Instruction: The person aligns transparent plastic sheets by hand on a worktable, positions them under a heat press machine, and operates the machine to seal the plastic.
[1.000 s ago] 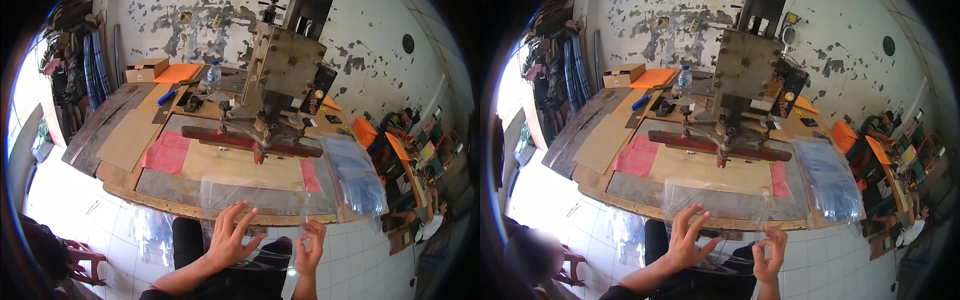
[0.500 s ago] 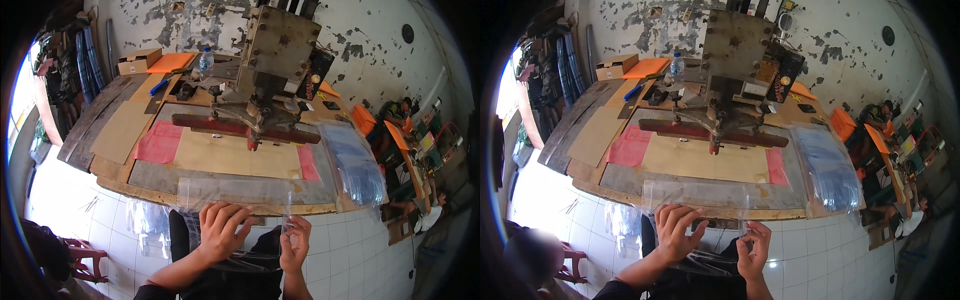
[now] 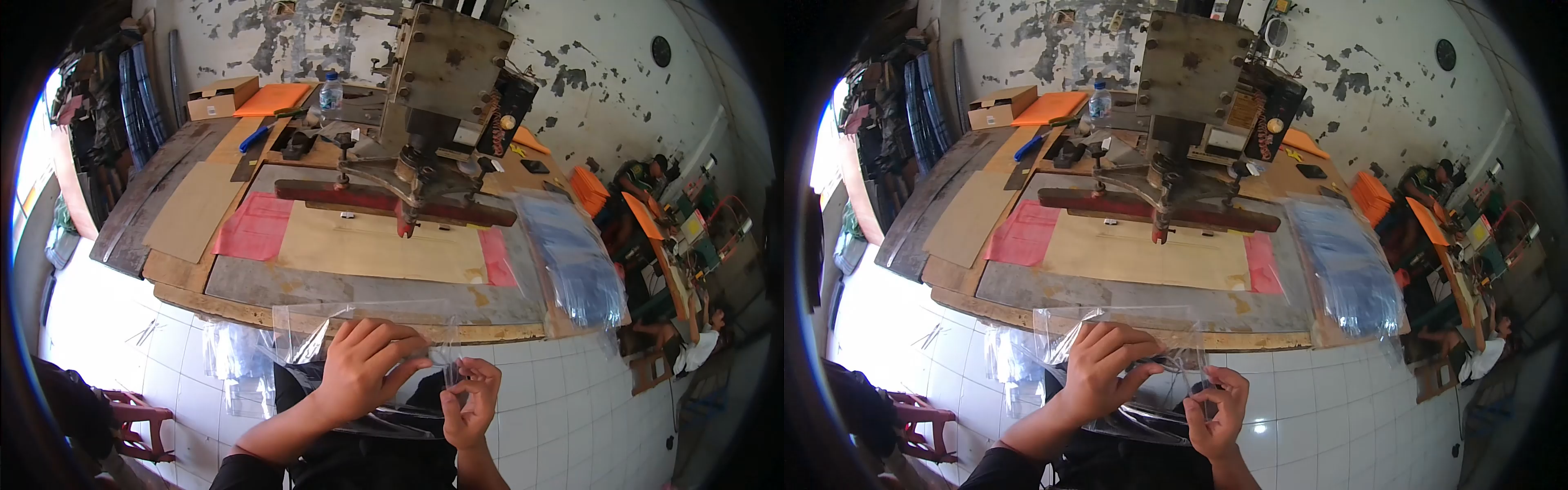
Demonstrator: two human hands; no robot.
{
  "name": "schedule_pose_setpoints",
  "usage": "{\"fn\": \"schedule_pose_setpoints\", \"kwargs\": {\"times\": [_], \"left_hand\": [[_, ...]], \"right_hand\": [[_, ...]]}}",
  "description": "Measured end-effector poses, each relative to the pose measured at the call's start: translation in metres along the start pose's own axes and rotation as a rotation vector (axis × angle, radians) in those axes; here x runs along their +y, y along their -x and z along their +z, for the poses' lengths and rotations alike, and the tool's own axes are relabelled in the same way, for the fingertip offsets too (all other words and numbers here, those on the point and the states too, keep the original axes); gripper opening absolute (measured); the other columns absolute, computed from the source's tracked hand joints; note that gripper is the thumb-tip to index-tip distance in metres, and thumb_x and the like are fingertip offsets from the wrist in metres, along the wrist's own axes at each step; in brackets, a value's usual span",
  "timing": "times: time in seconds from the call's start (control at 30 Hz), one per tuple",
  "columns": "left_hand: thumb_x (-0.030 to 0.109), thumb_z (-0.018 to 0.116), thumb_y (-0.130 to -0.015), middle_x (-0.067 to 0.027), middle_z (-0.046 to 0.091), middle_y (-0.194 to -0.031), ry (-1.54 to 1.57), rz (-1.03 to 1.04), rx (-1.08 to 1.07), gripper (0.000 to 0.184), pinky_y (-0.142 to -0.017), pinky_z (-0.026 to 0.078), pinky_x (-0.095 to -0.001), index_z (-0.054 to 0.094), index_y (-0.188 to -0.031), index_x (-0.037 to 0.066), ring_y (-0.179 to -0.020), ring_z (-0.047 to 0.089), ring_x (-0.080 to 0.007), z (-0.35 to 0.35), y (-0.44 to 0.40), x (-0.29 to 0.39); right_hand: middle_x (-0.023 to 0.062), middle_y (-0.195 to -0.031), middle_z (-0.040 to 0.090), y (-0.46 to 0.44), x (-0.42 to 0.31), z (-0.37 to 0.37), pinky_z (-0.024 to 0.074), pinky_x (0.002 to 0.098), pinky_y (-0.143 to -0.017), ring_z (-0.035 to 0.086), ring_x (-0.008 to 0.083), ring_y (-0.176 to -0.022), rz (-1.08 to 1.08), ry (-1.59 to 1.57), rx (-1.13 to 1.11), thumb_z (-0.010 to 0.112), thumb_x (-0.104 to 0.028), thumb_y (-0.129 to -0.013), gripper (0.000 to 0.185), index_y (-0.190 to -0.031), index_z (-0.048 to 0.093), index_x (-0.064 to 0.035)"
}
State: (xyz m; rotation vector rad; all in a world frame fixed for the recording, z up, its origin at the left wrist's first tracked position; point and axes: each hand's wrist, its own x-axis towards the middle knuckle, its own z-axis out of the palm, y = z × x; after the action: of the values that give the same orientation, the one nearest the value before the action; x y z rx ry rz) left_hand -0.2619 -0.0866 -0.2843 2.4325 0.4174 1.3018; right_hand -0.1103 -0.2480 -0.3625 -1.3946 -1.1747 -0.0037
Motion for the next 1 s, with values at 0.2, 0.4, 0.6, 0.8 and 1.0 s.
{"fn": "schedule_pose_setpoints", "kwargs": {"times": [0.2,0.4,0.6,0.8,1.0], "left_hand": [[0.008,0.085,-0.08,-0.0014,0.077,-0.098,0.119,-0.033,-0.003,0.023,-0.074,0.05,-0.0345,0.075,-0.101,0.011,-0.088,0.071,-0.0213,0.001,0.004,-0.003],[0.003,0.082,-0.082,-0.0049,0.076,-0.096,0.187,-0.047,0.035,0.022,-0.069,0.054,-0.0352,0.076,-0.102,0.009,-0.081,0.072,-0.0232,0.003,0.006,-0.003],[-0.003,0.08,-0.079,-0.0059,0.074,-0.096,0.146,0.056,0.041,0.028,-0.066,0.056,-0.0351,0.076,-0.105,0.007,-0.077,0.071,-0.0238,0.009,0.008,0.001],[0.003,0.074,-0.072,-0.0036,0.071,-0.106,0.095,0.177,0.001,0.043,-0.069,0.057,-0.0336,0.075,-0.114,0.007,-0.084,0.07,-0.0201,0.004,0.014,0.002],[0.004,0.073,-0.072,-0.0022,0.071,-0.106,0.047,0.182,-0.015,0.042,-0.066,0.054,-0.0317,0.076,-0.114,0.008,-0.083,0.069,-0.0175,0.001,0.018,0.002]], "right_hand": [[0.0184,-0.132,0.053,0.005,0.0,0.0,0.0468,0.0432,-0.105,0.057,0.0295,-0.121,-0.027,0.048,-0.039,0.077,-0.01,-0.088,0.016,-0.097,0.064,-0.0049],[0.0209,-0.136,0.055,-0.011,-0.013,0.001,0.0488,0.0444,-0.1,0.056,0.0338,-0.122,-0.042,0.131,-0.058,0.083,-0.016,-0.086,0.033,-0.11,0.066,-0.003],[0.018,-0.137,0.063,-0.052,-0.026,-0.009,0.0469,0.0473,-0.109,0.056,0.039,-0.131,-0.253,0.154,-0.097,0.082,-0.019,-0.089,0.043,-0.125,0.067,-0.0027],[0.0084,-0.123,0.075,-0.082,-0.039,-0.009,0.0481,0.0435,-0.106,0.063,0.0343,-0.126,-0.402,0.177,-0.269,0.085,-0.013,-0.085,0.035,-0.117,0.074,-0.0059],[0.0052,-0.112,0.076,-0.084,-0.039,-0.01,0.0516,0.0404,-0.099,0.068,0.0298,-0.115,-0.394,0.199,-0.26,0.089,-0.012,-0.079,0.032,-0.109,0.077,-0.0079]]}}
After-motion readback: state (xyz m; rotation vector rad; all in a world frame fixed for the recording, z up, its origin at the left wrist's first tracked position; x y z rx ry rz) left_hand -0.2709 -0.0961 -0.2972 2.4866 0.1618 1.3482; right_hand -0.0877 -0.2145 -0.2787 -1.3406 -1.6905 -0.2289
